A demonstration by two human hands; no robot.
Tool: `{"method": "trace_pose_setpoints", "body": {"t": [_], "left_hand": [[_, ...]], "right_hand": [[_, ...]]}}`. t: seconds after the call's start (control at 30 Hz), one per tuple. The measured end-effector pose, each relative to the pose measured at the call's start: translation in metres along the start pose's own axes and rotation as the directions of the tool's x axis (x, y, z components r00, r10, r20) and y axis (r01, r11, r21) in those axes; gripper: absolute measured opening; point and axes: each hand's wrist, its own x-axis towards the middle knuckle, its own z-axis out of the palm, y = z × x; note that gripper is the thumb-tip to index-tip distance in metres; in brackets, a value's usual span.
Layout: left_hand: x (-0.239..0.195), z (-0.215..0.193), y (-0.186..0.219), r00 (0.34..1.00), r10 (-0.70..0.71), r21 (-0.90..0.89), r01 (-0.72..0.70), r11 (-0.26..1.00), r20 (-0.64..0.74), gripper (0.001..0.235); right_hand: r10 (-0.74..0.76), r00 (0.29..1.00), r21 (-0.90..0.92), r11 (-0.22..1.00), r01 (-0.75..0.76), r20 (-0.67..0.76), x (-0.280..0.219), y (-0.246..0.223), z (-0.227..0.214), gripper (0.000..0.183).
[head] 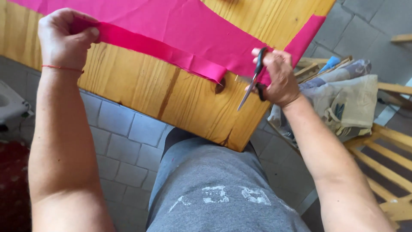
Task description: The person cuts a piece of pink fabric on a wooden table using scissors. They hold the fabric with one hand and cut along its edge with the other, creating a long strip.
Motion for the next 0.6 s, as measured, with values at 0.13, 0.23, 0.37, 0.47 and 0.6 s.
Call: {"method": "trace_pose_setpoints", "body": {"t": [0.13, 0.23, 0.37, 0.47, 0.6], "left_hand": [[0.016, -0.024, 0.01, 0.996, -0.033, -0.011, 0.034, 0.999, 0.084, 0.023], [0.021, -0.039, 0.017, 0.985, -0.073, -0.06, 0.084, 0.995, 0.154, 0.022], [0.037, -0.049, 0.019, 0.966, -0.092, -0.028, 0.101, 0.994, 0.244, 0.021], [0.058, -0.045, -0.016, 0.967, -0.064, -0.069, 0.083, 0.994, 0.246, 0.023], [0.069, -0.039, -0.021, 0.952, -0.014, 0.079, -0.011, 0.997, 0.305, 0.025]], "right_hand": [[-0.144, 0.99, -0.027, 0.989, 0.144, -0.007, -0.001, -0.047, 0.031, 0.068], [-0.143, 0.99, -0.043, 0.989, 0.143, 0.013, -0.002, -0.073, 0.054, 0.06], [-0.18, 0.983, -0.142, 0.973, 0.182, 0.032, 0.009, -0.084, 0.074, 0.076], [-0.176, 0.981, -0.184, 0.965, 0.189, 0.082, 0.013, -0.089, 0.078, 0.073], [-0.151, 0.982, -0.212, 0.962, 0.173, 0.116, 0.008, -0.091, 0.082, 0.066]]}}
